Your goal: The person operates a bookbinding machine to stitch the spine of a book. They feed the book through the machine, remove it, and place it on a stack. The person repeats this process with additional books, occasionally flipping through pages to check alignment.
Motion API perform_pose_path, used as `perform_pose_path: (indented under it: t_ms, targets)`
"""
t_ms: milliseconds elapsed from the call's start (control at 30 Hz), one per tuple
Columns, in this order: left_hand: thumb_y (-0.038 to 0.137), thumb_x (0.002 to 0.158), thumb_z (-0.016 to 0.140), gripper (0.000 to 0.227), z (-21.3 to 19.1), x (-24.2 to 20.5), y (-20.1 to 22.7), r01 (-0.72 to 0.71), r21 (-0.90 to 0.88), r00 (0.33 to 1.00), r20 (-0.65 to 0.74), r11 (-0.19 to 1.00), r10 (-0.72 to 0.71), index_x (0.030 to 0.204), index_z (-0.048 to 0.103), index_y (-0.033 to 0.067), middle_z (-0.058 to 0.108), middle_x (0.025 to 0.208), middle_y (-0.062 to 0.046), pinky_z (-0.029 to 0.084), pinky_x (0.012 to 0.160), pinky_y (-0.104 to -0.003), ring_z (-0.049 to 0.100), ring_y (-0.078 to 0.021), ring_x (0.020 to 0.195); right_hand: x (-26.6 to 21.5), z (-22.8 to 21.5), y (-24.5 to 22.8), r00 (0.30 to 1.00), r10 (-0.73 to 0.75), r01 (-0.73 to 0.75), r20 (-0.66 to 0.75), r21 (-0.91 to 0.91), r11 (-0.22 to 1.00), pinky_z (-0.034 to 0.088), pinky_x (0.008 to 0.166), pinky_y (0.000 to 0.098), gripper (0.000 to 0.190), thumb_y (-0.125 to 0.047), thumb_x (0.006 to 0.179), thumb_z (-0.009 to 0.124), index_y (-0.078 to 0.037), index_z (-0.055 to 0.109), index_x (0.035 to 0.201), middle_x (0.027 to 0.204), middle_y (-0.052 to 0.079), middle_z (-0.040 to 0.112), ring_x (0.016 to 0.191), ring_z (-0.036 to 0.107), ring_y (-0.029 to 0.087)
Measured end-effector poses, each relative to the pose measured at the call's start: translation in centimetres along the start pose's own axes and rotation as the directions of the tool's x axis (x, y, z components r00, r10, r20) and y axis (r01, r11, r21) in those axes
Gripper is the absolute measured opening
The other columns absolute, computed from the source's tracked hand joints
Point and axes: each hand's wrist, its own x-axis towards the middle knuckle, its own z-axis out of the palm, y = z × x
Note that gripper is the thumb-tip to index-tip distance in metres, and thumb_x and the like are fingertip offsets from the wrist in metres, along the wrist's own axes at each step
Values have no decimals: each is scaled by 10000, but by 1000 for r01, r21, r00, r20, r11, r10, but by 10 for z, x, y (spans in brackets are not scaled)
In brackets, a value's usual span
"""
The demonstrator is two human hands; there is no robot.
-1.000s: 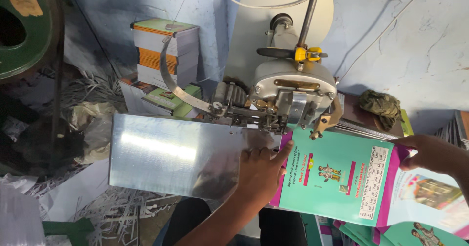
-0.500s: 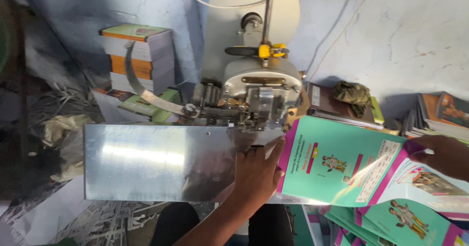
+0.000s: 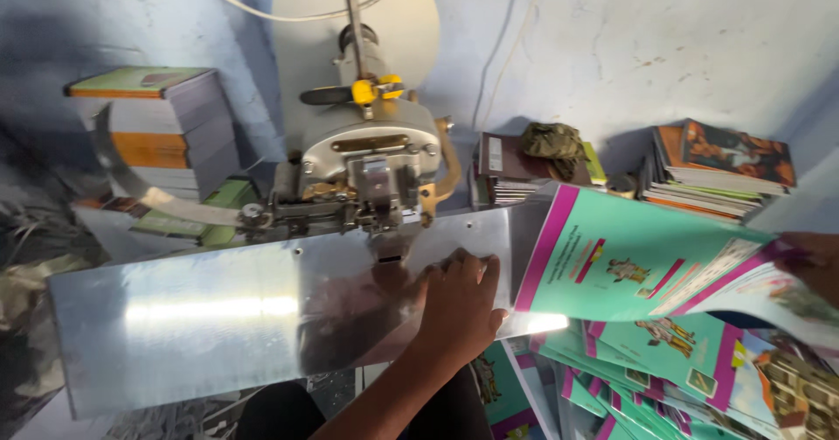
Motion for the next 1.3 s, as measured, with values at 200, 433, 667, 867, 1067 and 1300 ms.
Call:
perform_pose_path:
  t_ms: [200,433,667,867,1067,1300]
  targets:
    - [407,747,845,843,5,7,7,-50,18,999,24,999,49,1415,519,9,557,1135,-151,415,844,-537,553,-331,1056,-32,-5,34,994,113,-113,-8,-143,983,630,872,367,436,-60,916,711,-125,651,1343,1085,92,807,915,781,229]
    - [408,723,848,871,3,5,17,-30,130,1000,-1,991,30,1417,510,6,550,1152,-164,413,839,-576,539,-326,1058,-60,26,55,973,215,-161,87,-411,897,652,841,351,571,-59,916,697,-179,572,1461,1148,62,809,913,776,220]
    - [373,747,844,854,5,2,17,-32,126,999,-14,991,34,1438,507,1,556,1174,-158,400,897,-598,537,-323,1067,-85,99,103,942,256,-123,218,-487,865,674,810,335,711,-58,917,684,-233,492,1579,1211,32,811,911,771,210]
    - [373,732,845,886,7,1,17,-35,131,999,-28,991,39,1447,485,-7,569,1176,-161,386,922,-620,532,-347,1088,-98,161,111,905,44,174,422,-463,869,594,1058,318,364,-119,937,607,-207,644,1288,1326,14,741,1126,725,123]
    - [361,742,841,893,7,1,16,-24,101,1000,5,995,24,1465,465,-4,567,1179,-157,375,948,-629,533,-340,1098,-113,148,63,897,128,203,424,-651,731,621,1029,231,218,-257,995,577,-184,773,1056,1496,-98,583,1071,779,44]
    - [371,720,854,914,7,1,16,-21,96,1000,-15,995,22,1452,459,-9,564,1194,-177,376,928,-614,533,-344,1098,-98,138,49,907,59,293,417,-724,624,507,1160,273,275,-362,1013,576,-218,808,1048,1546,-73,507,1245,665,62]
